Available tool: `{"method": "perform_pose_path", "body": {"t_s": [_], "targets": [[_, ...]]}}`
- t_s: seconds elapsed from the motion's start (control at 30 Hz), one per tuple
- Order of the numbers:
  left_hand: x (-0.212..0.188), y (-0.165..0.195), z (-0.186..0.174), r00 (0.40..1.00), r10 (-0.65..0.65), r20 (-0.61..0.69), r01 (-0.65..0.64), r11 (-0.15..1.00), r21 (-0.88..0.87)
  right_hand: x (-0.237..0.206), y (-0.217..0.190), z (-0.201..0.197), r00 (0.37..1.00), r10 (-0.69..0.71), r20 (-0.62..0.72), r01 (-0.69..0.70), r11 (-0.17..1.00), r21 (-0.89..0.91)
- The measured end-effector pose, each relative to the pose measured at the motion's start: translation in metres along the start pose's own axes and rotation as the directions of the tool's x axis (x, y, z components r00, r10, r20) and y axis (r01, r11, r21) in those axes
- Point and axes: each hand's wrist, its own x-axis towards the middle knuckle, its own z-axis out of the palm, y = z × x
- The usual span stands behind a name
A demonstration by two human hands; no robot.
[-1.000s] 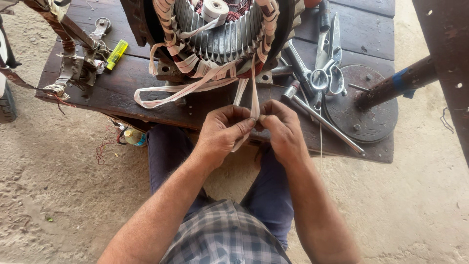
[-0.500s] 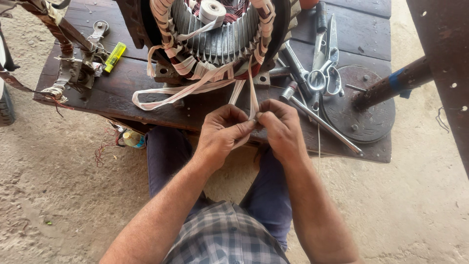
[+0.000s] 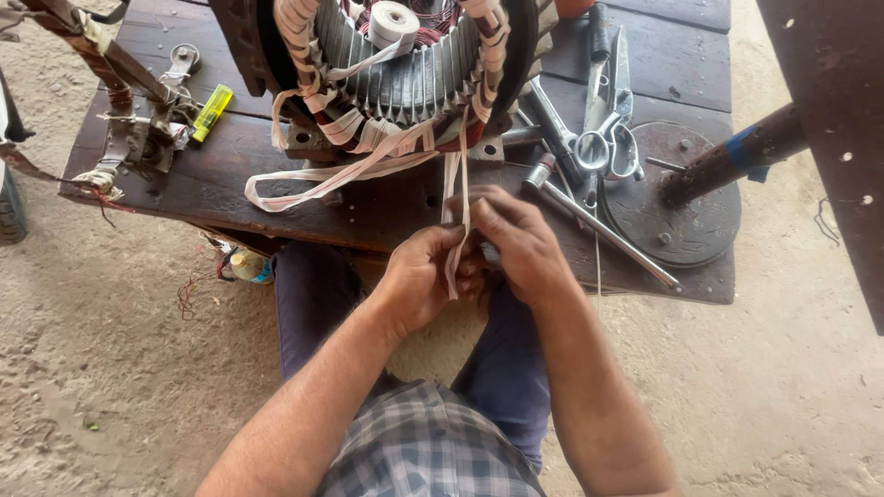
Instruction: The person sits at a wooden bench with an electric motor stator and tightens white binding straps around its windings. They pull and thread the straps by hand, tap them snug with a hammer and mallet, and reposition the stator to work around it.
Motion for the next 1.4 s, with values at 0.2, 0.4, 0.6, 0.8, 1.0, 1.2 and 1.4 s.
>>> {"method": "perform_pose_path", "body": {"t_s": [0.2,0.4,0.6,0.8,1.0,1.2,1.4], "targets": [[-0.005,0.007,-0.001,0.998,0.068,-0.013,-0.063,0.963,0.263,0.001,0.010,0.000,0.998,0.066,-0.005,-0.064,0.982,0.175],[-0.006,0.029,0.024,0.921,0.389,0.011,-0.334,0.777,0.533,-0.004,0.007,-0.003,0.989,-0.125,-0.075,0.128,0.991,0.034],[0.009,0.044,0.037,0.912,0.406,-0.056,-0.381,0.889,0.253,-0.009,-0.011,0.000,0.971,-0.231,-0.062,0.225,0.969,-0.100],[0.004,0.056,0.028,0.922,0.369,0.117,-0.383,0.912,0.148,-0.003,-0.024,0.001,0.975,-0.219,-0.046,0.214,0.972,-0.098],[0.004,0.060,0.031,0.928,0.362,0.088,-0.367,0.928,0.057,0.019,-0.036,0.014,0.971,-0.178,-0.160,0.159,0.980,-0.120],[0.003,0.049,0.030,0.905,0.420,0.070,-0.409,0.810,0.420,0.035,-0.044,0.030,0.976,-0.145,-0.161,0.125,0.984,-0.127],[-0.003,0.048,0.024,0.892,0.447,0.059,-0.415,0.762,0.497,0.043,-0.032,0.016,0.963,-0.155,-0.220,0.131,0.984,-0.123]]}}
